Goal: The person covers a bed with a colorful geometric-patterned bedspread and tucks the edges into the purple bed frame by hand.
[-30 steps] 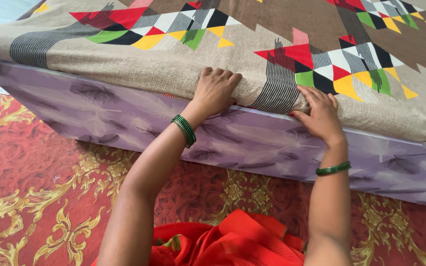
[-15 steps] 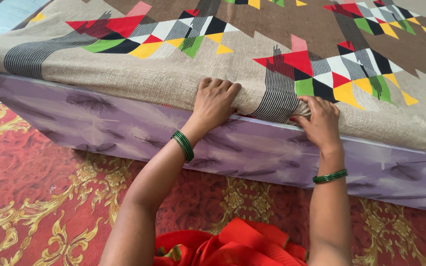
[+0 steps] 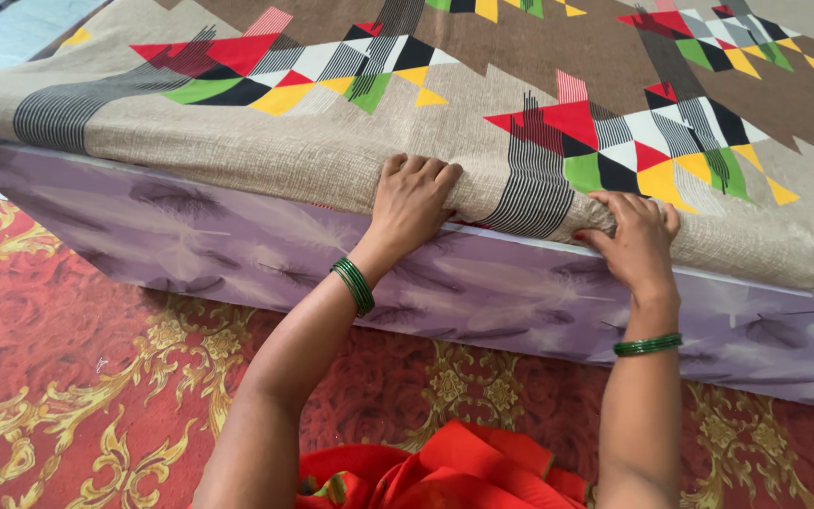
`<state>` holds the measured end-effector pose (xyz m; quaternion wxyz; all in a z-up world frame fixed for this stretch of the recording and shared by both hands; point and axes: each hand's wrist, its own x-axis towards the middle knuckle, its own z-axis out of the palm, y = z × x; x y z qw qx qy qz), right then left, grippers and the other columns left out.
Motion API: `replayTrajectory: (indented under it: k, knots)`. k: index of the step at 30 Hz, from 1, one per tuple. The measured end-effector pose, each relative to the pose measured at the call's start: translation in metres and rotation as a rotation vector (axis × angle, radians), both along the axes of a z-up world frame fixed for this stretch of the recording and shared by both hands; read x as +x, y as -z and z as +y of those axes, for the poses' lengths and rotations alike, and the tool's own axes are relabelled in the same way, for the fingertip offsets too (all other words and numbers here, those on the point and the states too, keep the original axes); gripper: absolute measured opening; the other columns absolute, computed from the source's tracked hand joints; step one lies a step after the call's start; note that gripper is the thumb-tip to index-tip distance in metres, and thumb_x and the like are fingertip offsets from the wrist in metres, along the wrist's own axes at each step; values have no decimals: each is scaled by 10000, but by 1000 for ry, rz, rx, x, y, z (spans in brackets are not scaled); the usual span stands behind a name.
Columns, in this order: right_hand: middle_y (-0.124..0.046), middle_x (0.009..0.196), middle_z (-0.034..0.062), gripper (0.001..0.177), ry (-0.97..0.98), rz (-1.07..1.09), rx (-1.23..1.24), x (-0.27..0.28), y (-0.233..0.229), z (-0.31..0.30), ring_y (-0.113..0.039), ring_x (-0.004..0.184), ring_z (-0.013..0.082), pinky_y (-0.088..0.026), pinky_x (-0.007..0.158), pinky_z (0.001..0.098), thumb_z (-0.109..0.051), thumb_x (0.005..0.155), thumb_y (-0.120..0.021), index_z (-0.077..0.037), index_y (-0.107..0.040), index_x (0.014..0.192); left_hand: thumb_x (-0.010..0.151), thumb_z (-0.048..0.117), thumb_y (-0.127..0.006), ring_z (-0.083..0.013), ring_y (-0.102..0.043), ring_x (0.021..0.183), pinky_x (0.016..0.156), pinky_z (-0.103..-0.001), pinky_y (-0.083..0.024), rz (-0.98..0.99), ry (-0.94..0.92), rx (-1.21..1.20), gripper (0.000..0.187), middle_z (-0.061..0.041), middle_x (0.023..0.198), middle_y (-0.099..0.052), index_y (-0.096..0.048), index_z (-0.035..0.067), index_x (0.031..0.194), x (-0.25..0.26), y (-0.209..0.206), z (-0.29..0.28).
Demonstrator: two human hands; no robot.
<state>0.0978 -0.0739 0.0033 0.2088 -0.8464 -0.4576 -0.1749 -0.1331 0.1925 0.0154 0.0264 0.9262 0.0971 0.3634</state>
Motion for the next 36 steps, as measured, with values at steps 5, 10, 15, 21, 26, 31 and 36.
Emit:
replayTrajectory:
  k: [5, 10, 15, 21, 26, 31, 36]
  knots:
    - [-696, 1277, 26, 541, 8, -54, 13, 0, 2, 4, -569, 1265, 268, -210, 1186, 534, -365, 801, -854, -219, -692, 1296, 751, 258, -844, -257, -626, 1124, 1032, -460, -401, -31, 1, 1, 514, -40, 1140, -701, -624, 148, 1202, 1, 4, 1]
    - [-659, 1379, 53, 616, -63, -31, -5, 3, 2, -5, -557, 1313, 282, -209, 1178, 560, -408, 823, -831, -202, -658, 1377, 747, 293, -857, -265, -619, 1142, 1031, -467, -393, -36, 6, 1, 576, -53, 1169, -691, -607, 136, 1241, -1, 5, 0]
    - [-584, 1526, 89, 694, -171, -33, 49, -4, 8, 19, -490, 1432, 283, -133, 1175, 606, -484, 904, -772, -172, -584, 1496, 740, 299, -858, -257, -597, 1191, 1070, -475, -370, -29, -1, -3, 597, -48, 1218, -675, -600, 143, 1255, -1, 5, 0]
    - [-628, 1432, 49, 753, -84, 46, -40, -26, 3, 48, -536, 1344, 238, -199, 1213, 524, -509, 810, -781, -254, -573, 1488, 781, 348, -843, -267, -537, 1291, 1125, -501, -324, 90, 25, -12, 680, -76, 1320, -626, -554, 138, 1360, -2, 3, 5]
    - [-629, 1403, 72, 782, -120, 52, -31, -31, -3, 48, -528, 1332, 253, -164, 1191, 547, -459, 764, -825, -227, -587, 1472, 745, 500, -851, -357, -441, 1379, 1128, -564, -283, 346, 165, 30, 924, -165, 1483, -496, -451, 145, 1500, -8, -19, 45]
    - [-646, 1368, 67, 802, -125, -21, -25, -35, -5, 49, -549, 1300, 263, -213, 1162, 529, -437, 734, -863, -211, -600, 1457, 661, 556, -888, -310, -422, 1378, 1097, -569, -298, 449, 17, -15, 957, -95, 1462, -506, -465, 200, 1442, -35, -32, 78]
    - [-674, 1250, 18, 710, -54, -99, 25, -43, -2, 58, -583, 1213, 237, -293, 1141, 485, -435, 742, -887, -212, -648, 1372, 701, 478, -887, -276, -517, 1293, 1051, -566, -372, 261, -71, 53, 857, -60, 1381, -581, -518, 187, 1418, -25, -14, 73]
